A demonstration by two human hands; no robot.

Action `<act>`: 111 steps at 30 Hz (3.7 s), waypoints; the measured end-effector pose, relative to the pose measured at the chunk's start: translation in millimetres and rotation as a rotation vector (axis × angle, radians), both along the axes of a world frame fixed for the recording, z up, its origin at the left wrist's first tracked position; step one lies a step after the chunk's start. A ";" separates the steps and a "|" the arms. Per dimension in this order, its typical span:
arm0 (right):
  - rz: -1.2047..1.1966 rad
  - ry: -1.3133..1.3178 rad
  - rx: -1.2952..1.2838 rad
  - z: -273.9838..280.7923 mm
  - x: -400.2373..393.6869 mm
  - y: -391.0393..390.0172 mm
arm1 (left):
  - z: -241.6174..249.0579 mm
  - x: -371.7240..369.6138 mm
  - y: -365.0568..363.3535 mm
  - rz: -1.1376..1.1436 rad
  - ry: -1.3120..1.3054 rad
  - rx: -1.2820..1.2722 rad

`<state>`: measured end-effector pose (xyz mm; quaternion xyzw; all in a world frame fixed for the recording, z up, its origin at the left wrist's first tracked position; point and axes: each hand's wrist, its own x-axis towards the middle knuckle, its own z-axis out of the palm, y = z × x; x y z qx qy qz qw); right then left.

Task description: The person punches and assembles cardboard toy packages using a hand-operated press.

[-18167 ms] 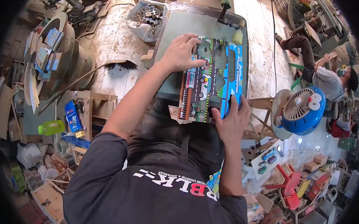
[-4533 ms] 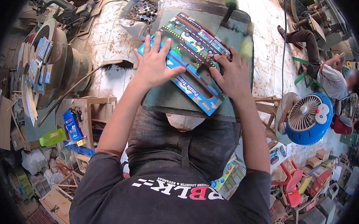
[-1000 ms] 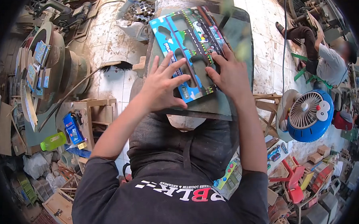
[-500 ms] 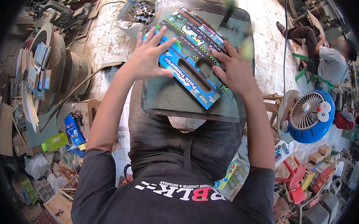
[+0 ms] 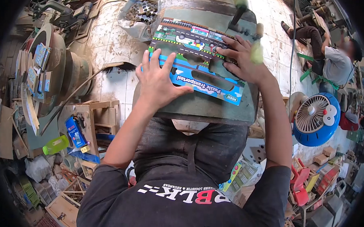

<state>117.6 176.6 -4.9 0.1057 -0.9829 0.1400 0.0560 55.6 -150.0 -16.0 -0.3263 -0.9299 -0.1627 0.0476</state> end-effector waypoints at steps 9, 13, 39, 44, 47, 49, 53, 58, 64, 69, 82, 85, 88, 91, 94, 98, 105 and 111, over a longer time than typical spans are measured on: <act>0.048 0.058 0.019 -6.7 -5.9 6.8 | 4.1 -5.1 2.3 0.007 -0.078 -0.015; -0.009 -0.103 0.035 1.5 -5.3 3.1 | 4.2 -8.5 2.9 0.016 -0.090 -0.018; -0.166 -0.012 0.035 0.3 24.1 -30.9 | 0.9 24.6 -0.4 0.046 -0.094 -0.070; -0.191 0.046 0.036 -4.9 27.0 -37.1 | 9.9 92.2 29.9 -0.028 -0.216 0.043; -0.269 -0.001 -0.001 2.2 30.3 -49.3 | -2.9 79.1 28.1 -0.038 -0.164 0.050; -0.377 -0.048 -0.032 6.2 32.9 -60.4 | 0.5 65.0 21.5 -0.042 -0.178 0.039; -0.441 -0.010 0.138 11.9 36.4 -85.8 | 6.8 34.3 5.7 -0.131 -0.227 0.036; -0.575 -0.068 0.138 15.5 35.1 -103.0 | 7.2 -8.9 -10.3 -0.294 -0.233 -0.041; -0.610 -0.161 0.100 22.4 34.5 -106.2 | 13.9 -17.9 -12.4 -0.325 -0.276 -0.081; -0.562 -0.103 0.111 18.8 37.7 -98.6 | 6.3 -7.1 -4.4 -0.214 -0.266 -0.073; -0.545 -0.091 0.060 28.2 40.0 -106.4 | 29.0 -65.6 -7.2 -0.310 -0.332 -0.207; -0.571 -0.099 0.029 29.2 40.8 -109.5 | 48.1 -24.8 6.1 -0.141 -0.186 -0.287; -0.560 -0.110 0.019 26.9 39.5 -106.8 | 45.5 42.3 39.6 -0.114 -0.235 -0.137; -0.516 -0.044 0.049 20.2 40.4 -102.5 | 24.9 80.5 68.2 -0.021 -0.230 -0.070; -0.513 -0.045 0.041 22.3 41.4 -101.0 | 9.2 75.8 75.0 -0.017 -0.172 -0.006; -0.490 -0.010 -0.024 20.0 39.9 -95.6 | 11.8 62.7 67.3 -0.066 -0.182 -0.020; -0.319 -0.057 0.007 23.5 37.9 -74.3 | 18.0 16.5 37.2 -0.284 -0.199 -0.113; -0.068 -0.011 -0.079 6.5 30.0 -26.1 | 23.4 -21.8 26.9 -0.482 -0.205 -0.247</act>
